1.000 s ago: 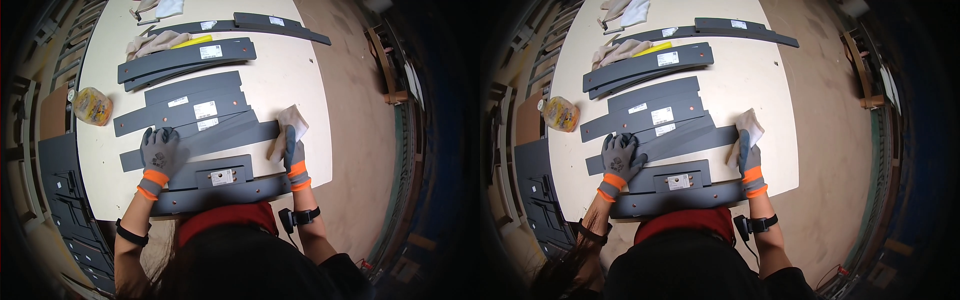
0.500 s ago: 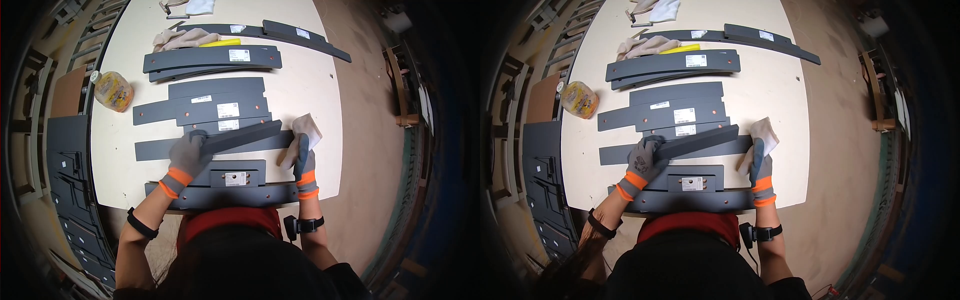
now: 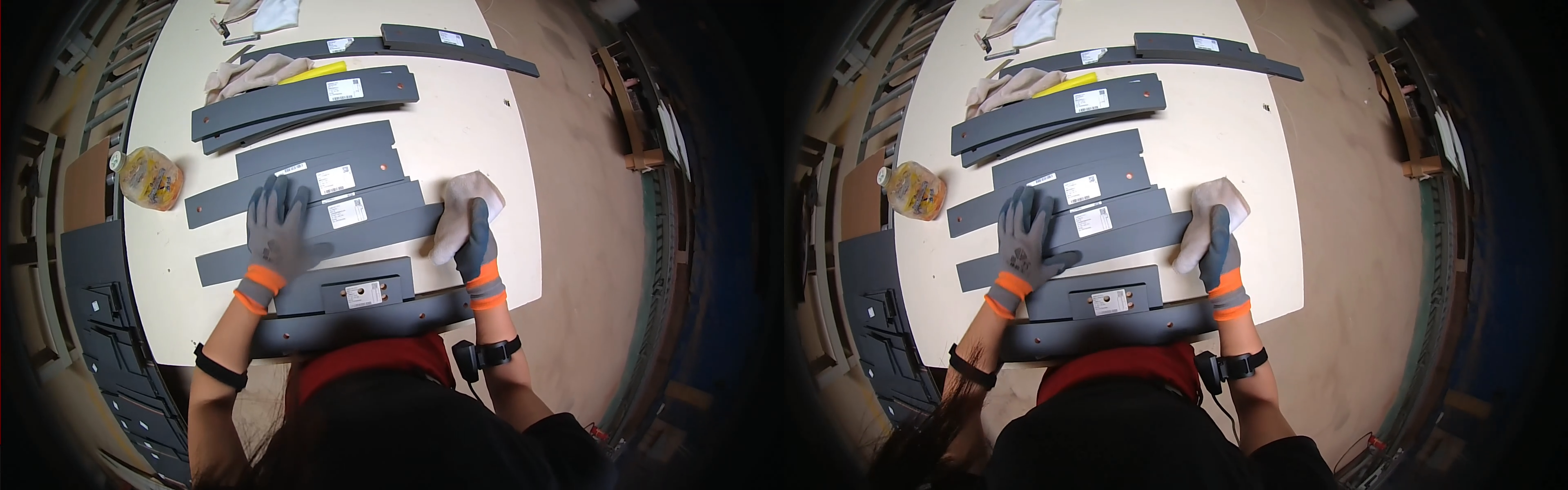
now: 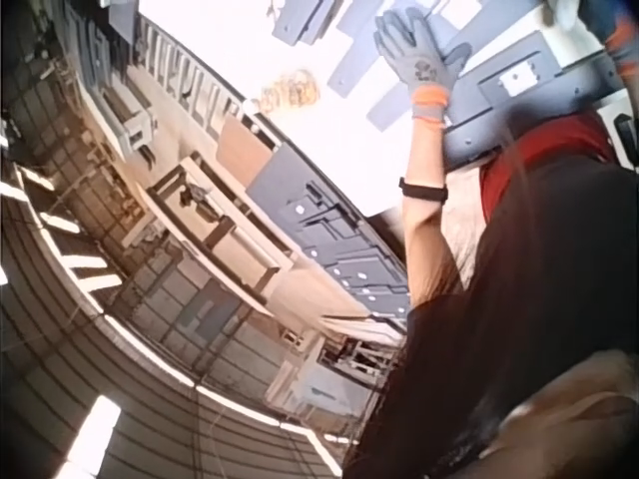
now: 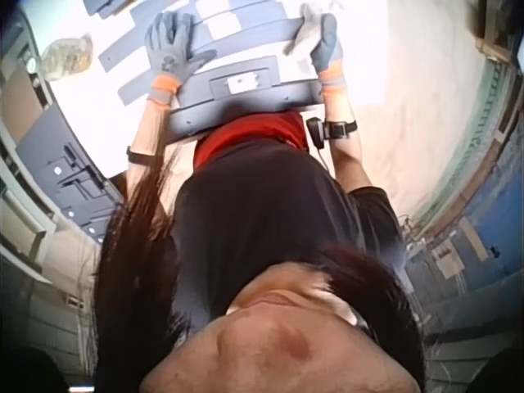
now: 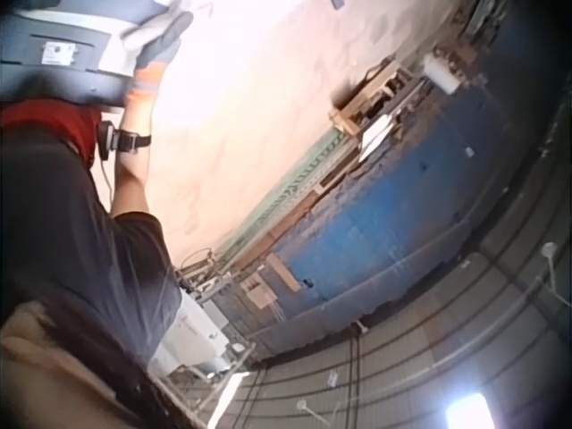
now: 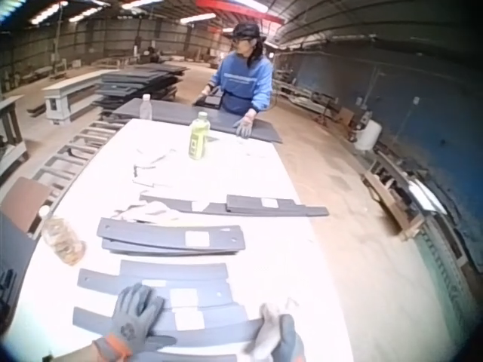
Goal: The recorder is wiping down and cleaning grey furniture components using a cloth and cleaning solution at a workbench.
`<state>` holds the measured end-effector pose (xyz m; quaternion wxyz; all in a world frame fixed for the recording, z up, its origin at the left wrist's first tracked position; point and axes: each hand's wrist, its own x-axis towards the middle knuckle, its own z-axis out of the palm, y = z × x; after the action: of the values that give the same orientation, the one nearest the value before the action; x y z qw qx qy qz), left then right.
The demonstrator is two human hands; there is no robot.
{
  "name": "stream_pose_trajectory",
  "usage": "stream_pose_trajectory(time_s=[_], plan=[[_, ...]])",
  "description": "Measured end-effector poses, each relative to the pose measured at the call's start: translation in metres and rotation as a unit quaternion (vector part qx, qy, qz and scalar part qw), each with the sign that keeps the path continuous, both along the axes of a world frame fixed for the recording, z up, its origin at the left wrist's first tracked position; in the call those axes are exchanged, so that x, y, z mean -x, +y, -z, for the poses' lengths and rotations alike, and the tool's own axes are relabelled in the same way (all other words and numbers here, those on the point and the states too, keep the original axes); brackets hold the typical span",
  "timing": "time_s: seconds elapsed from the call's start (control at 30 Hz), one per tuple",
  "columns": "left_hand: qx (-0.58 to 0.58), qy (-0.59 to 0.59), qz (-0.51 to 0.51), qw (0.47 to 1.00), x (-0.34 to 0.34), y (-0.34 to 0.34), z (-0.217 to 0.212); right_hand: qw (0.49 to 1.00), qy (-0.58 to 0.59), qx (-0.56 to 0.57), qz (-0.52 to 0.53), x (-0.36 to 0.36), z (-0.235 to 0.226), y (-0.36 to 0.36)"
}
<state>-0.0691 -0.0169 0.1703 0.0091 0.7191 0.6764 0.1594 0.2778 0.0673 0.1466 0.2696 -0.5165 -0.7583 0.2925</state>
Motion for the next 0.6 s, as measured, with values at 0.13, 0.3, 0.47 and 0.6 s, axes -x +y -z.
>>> stream_pose_trajectory(time_s=[0.13,0.3,0.47,0.6], plan=[[0.120,0.038,-0.004,0.992,0.007,0.040,0.007,0.989,0.054,0.121,0.067,0.014,-0.007,0.014],[0.173,-0.014,0.019,0.985,-0.008,0.034,0.005,0.987,0.106,0.098,0.068,0.026,-0.016,0.026],[0.156,0.025,0.036,0.987,-0.020,0.029,-0.004,0.961,-0.259,-0.082,-0.051,0.097,-0.006,0.017],[0.156,0.031,0.036,0.987,-0.018,0.027,0.001,0.927,-0.336,-0.073,-0.151,0.132,-0.002,0.042]])
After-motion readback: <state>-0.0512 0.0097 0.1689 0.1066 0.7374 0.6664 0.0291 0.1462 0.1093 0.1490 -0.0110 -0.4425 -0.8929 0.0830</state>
